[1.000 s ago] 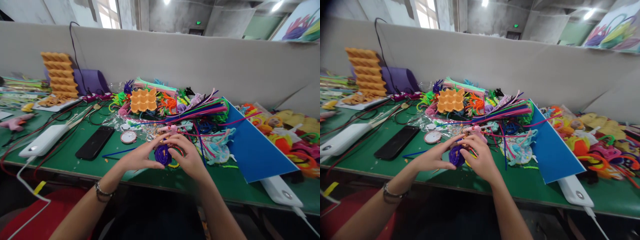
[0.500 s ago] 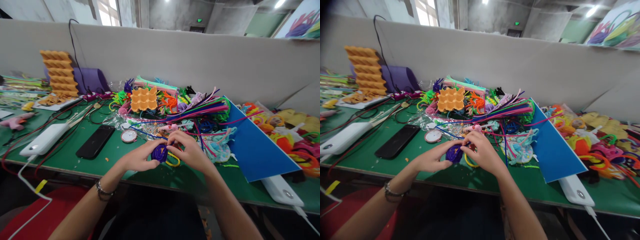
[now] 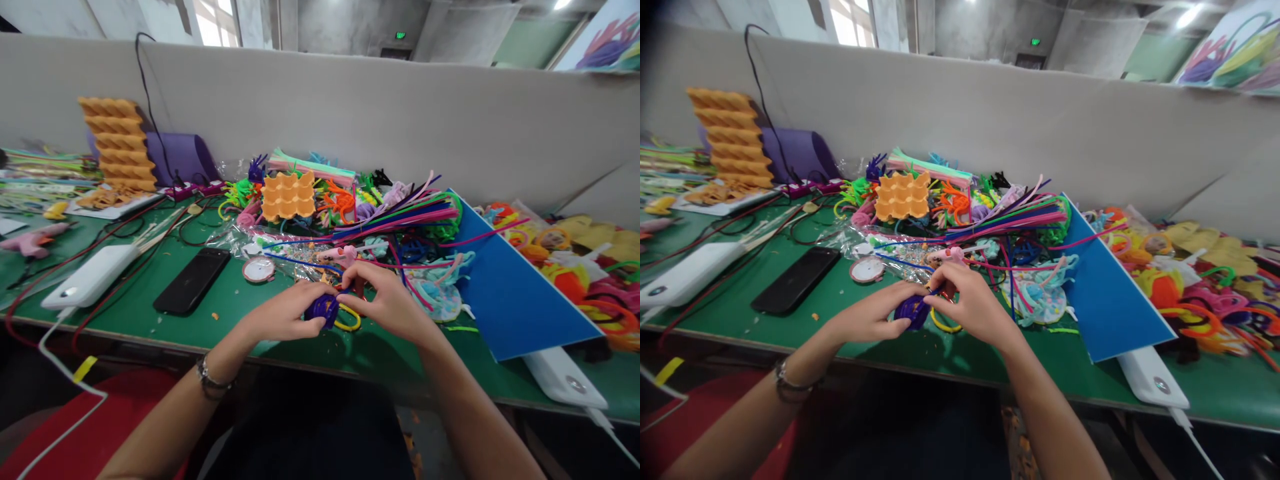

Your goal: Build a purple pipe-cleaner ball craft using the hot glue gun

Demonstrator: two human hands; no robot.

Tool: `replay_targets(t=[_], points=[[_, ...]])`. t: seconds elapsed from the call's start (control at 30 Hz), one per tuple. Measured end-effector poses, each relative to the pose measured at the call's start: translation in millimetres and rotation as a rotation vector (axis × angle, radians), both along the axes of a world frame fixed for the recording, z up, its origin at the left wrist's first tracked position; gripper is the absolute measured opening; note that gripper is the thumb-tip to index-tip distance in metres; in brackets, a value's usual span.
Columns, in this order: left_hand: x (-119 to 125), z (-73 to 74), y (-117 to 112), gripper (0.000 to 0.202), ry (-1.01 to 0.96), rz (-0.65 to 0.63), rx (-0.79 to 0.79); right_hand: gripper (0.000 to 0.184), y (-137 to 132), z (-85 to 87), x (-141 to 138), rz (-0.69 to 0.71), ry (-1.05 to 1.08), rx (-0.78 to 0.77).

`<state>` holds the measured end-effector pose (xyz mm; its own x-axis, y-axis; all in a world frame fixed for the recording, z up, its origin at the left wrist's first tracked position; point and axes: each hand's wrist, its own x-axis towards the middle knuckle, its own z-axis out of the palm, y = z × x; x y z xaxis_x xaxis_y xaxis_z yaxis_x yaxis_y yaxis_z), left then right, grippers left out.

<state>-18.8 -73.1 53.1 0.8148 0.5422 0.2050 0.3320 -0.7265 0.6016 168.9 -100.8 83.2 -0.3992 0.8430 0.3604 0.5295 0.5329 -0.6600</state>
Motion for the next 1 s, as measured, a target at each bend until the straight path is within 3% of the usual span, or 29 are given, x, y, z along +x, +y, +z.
replay_targets(t=[0.2,0.37,0.53,0.77,1.0], points=[[2,1.6,-3,0.038,-0.01,0.003,0.037,0.007,-3,1.1,-1,0.004,-0.012,0.021],[-1,-1.6,-2,0.042,-0.062,0.0,-0.032,0.003,-3,2.4,3,0.067,0.046,-0.039],[-5,-6.5,-1,0.044,-0.173,-0.023,-0.199,0.004,-3,1.8,5,0.146,0.05,-0.089],[-5,-9.6,-4,0.044,-0.435,-0.046,-0.601,0.006,-4,-2.0,2,0.065,0.121,-0.078],[0,-13.2,-3,0.054,-0.643,-0.097,-0.748,0.007,-8,-4.6,-3,-0.01,0.05,-0.043]])
